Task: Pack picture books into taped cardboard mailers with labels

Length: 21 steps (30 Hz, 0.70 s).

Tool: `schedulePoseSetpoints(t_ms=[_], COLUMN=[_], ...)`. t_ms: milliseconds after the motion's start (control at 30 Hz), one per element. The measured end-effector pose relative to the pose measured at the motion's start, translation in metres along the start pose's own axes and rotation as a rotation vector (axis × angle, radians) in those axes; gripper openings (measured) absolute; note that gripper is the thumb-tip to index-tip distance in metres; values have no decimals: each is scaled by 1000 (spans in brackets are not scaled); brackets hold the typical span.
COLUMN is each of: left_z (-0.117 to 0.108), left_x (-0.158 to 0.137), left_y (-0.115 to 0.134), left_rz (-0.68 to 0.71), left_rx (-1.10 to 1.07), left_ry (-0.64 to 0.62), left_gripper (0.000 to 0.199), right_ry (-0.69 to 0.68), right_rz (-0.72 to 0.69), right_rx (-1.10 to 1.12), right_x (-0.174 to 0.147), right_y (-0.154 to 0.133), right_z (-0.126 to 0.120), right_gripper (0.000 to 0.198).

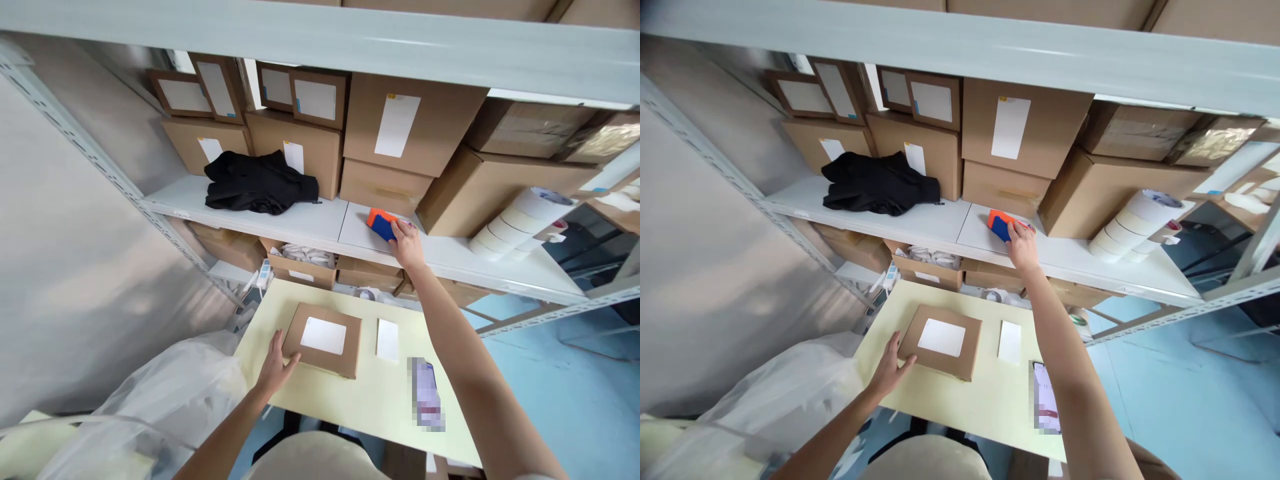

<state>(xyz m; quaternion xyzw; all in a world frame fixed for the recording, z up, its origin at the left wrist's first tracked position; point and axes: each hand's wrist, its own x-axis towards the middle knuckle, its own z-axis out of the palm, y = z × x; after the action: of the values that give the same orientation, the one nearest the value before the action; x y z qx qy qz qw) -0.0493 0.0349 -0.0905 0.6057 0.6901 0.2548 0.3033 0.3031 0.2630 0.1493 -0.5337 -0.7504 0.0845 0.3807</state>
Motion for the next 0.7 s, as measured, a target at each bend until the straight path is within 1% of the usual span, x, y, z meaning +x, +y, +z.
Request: schedulePoseSetpoints(t_ms=[33, 67, 100, 133, 167, 200, 267, 300, 333, 367, 400, 433, 500, 533, 600, 633, 700], left_z=[-2, -4, -6, -7, -8, -9, -9, -9, -8, -7, -6, -6, -9, -11, -21, -26, -35], left_x=[0, 0, 0, 0, 0, 0, 0, -1, -1, -1, -1, -2, -1, -1, 2, 4, 9], left_y=[-3, -6, -9, -13, -16, -21, -29, -33, -36, -38, -40, -40, -38, -35, -27, -21, -9], left_rz=[-24, -49, -66, -68, -59, -41, 7, 26, 38, 46, 48, 44, 22, 14, 32, 61, 144], left_rx=[-52, -99, -138, -170, -194, -214, -247, -260, -272, -281, -289, -291, -282, -274, -259, -255, -238], left_ry=[-32, -60, -90, -120, -152, -184, -236, -256, -272, -289, -302, -312, -302, -283, -235, -210, -173], left_gripper=[83, 84, 83, 82, 78, 75, 71, 71, 72, 72, 72, 71, 67, 63, 52, 45, 37], right_ry=[33, 82, 132, 185, 198, 162, 14, -64, -125, -178, -215, -220, -182, -159, -124, -121, -106], right_rz=[-12, -13, -3, 49, 118, 201, 399, 482, 547, 586, 604, 620, 637, 640, 649, 659, 686], right_rx=[-27, -54, -77, -81, -70, -46, 32, 79, 130, 184, 237, 277, 311, 302, 251, 229, 157], right_x=[-14, -34, -62, -97, -137, -181, -270, -308, -338, -360, -373, -378, -370, -361, -343, -335, -324], right_y=[-5, -10, -14, -17, -20, -21, -23, -23, -25, -28, -32, -37, -48, -53, -60, -62, -66], right_z=[1, 6, 14, 25, 39, 56, 94, 113, 131, 147, 160, 169, 176, 174, 162, 153, 135], right_gripper=[46, 49, 52, 55, 59, 63, 72, 76, 79, 79, 78, 75, 63, 56, 45, 43, 45])
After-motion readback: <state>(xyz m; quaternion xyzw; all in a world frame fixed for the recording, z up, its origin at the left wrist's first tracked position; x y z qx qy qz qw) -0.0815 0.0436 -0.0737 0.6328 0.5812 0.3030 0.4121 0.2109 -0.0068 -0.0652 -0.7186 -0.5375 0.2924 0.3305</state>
